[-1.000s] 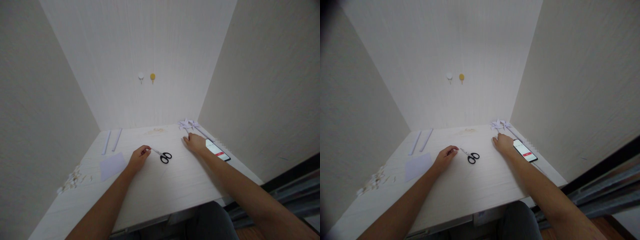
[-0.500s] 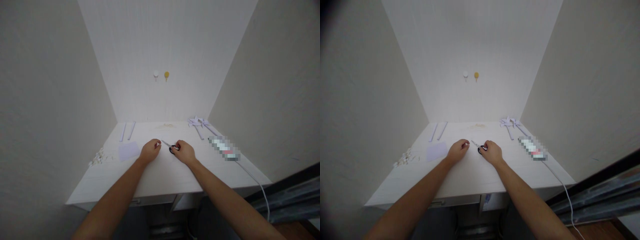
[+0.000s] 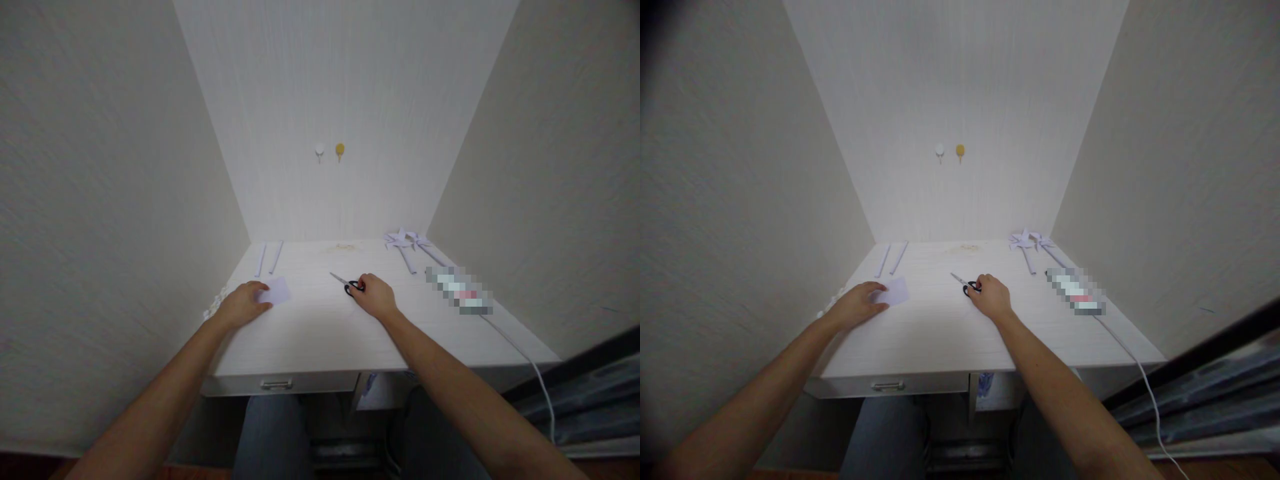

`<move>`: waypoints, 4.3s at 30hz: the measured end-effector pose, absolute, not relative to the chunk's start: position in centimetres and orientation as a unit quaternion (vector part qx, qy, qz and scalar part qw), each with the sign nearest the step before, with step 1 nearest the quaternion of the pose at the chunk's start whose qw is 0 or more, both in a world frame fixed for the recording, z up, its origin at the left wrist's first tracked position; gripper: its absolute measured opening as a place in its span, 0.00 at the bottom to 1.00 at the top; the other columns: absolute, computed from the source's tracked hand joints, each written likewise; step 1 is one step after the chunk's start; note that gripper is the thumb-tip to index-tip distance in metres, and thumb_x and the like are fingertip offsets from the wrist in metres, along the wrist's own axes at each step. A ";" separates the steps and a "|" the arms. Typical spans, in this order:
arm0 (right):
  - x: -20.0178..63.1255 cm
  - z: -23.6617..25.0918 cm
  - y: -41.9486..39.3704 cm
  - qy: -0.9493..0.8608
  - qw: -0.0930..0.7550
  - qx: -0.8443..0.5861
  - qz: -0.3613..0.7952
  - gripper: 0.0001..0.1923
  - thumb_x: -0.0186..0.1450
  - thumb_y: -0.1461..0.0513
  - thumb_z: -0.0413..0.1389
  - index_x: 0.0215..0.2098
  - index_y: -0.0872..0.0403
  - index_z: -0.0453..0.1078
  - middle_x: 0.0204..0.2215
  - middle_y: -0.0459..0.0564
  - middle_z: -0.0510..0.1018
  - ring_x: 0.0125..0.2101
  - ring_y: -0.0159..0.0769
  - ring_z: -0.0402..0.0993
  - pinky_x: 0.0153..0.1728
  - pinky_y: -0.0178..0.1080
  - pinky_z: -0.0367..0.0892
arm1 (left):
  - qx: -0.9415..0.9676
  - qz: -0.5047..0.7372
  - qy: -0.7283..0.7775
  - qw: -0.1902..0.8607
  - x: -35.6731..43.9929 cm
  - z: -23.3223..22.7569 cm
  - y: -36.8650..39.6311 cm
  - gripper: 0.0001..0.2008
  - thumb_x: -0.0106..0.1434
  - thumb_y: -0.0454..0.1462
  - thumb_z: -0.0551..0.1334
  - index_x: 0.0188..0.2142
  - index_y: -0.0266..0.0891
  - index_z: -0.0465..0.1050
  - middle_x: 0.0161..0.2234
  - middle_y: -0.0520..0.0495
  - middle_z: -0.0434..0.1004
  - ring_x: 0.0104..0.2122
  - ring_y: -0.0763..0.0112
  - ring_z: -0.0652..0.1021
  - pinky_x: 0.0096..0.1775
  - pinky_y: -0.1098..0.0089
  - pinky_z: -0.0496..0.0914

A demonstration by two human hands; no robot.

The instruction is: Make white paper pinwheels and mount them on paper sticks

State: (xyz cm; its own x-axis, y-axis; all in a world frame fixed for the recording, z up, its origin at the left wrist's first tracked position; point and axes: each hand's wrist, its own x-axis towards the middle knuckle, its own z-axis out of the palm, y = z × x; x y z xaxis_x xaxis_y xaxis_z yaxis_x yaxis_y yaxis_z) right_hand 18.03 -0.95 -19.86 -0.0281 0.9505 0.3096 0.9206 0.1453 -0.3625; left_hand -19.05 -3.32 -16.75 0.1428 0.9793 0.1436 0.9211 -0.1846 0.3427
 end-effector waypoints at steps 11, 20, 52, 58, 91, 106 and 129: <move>18.4 -20.2 -0.7 -0.719 0.229 -0.656 0.033 0.12 0.68 0.53 0.60 0.35 0.53 0.74 0.36 0.51 0.81 0.36 0.39 0.76 0.32 0.37 0.58 | 0.759 0.099 0.639 0.074 -19.0 -16.8 -2.3 0.34 0.59 0.56 0.61 0.57 0.38 0.77 0.60 0.36 0.78 0.60 0.46 0.76 0.61 0.55 0.67; 18.3 -20.0 -0.8 -0.712 0.230 -0.662 0.034 0.12 0.68 0.53 0.60 0.35 0.53 0.74 0.36 0.52 0.82 0.35 0.39 0.76 0.32 0.38 0.58 | 0.756 0.079 0.644 0.088 -17.3 -17.4 0.5 0.41 0.58 0.53 0.62 0.66 0.31 0.68 0.65 0.31 0.72 0.63 0.44 0.74 0.63 0.56 0.66; 18.6 -19.8 -0.8 -0.708 0.248 -0.659 0.058 0.12 0.67 0.53 0.62 0.34 0.53 0.75 0.37 0.52 0.82 0.37 0.40 0.77 0.34 0.38 0.60 | 0.748 0.155 0.635 0.117 -17.1 -18.1 1.5 0.29 0.56 0.51 0.65 0.53 0.38 0.80 0.52 0.35 0.81 0.52 0.48 0.80 0.56 0.58 0.71; 18.6 -20.0 -0.7 -0.702 0.278 -0.651 0.081 0.10 0.65 0.54 0.62 0.33 0.53 0.74 0.36 0.53 0.81 0.36 0.41 0.75 0.34 0.38 0.60 | 0.715 0.264 0.632 0.137 -16.2 -18.8 -0.4 0.25 0.63 0.52 0.59 0.48 0.40 0.82 0.48 0.37 0.82 0.53 0.47 0.78 0.60 0.53 0.67; 10.6 -18.3 2.1 -0.578 0.501 -0.387 0.515 0.16 0.57 0.50 0.66 0.29 0.53 0.73 0.19 0.41 0.74 0.14 0.25 0.62 0.15 0.31 0.56 | 0.523 0.477 0.470 0.527 -6.1 -19.9 0.3 0.30 0.63 0.62 0.61 0.41 0.37 0.78 0.30 0.43 0.81 0.25 0.64 0.78 0.25 0.67 0.72; 10.6 -20.5 2.1 -0.606 0.457 -0.490 0.430 0.10 0.58 0.56 0.62 0.25 0.52 0.70 0.17 0.41 0.72 0.18 0.31 0.65 0.21 0.33 0.58 | 0.506 0.555 0.595 0.285 -8.9 -21.4 1.7 0.24 0.56 0.38 0.69 0.52 0.38 0.73 0.36 0.50 0.74 0.35 0.69 0.77 0.40 0.68 0.74; 13.2 -3.6 3.5 -0.602 0.607 -0.322 0.406 0.20 0.57 0.46 0.66 0.32 0.53 0.73 0.23 0.44 0.77 0.20 0.30 0.68 0.20 0.34 0.69 | 0.525 0.649 0.436 0.335 -6.4 -3.4 2.4 0.25 0.52 0.53 0.72 0.42 0.39 0.79 0.34 0.46 0.81 0.33 0.65 0.79 0.33 0.69 0.74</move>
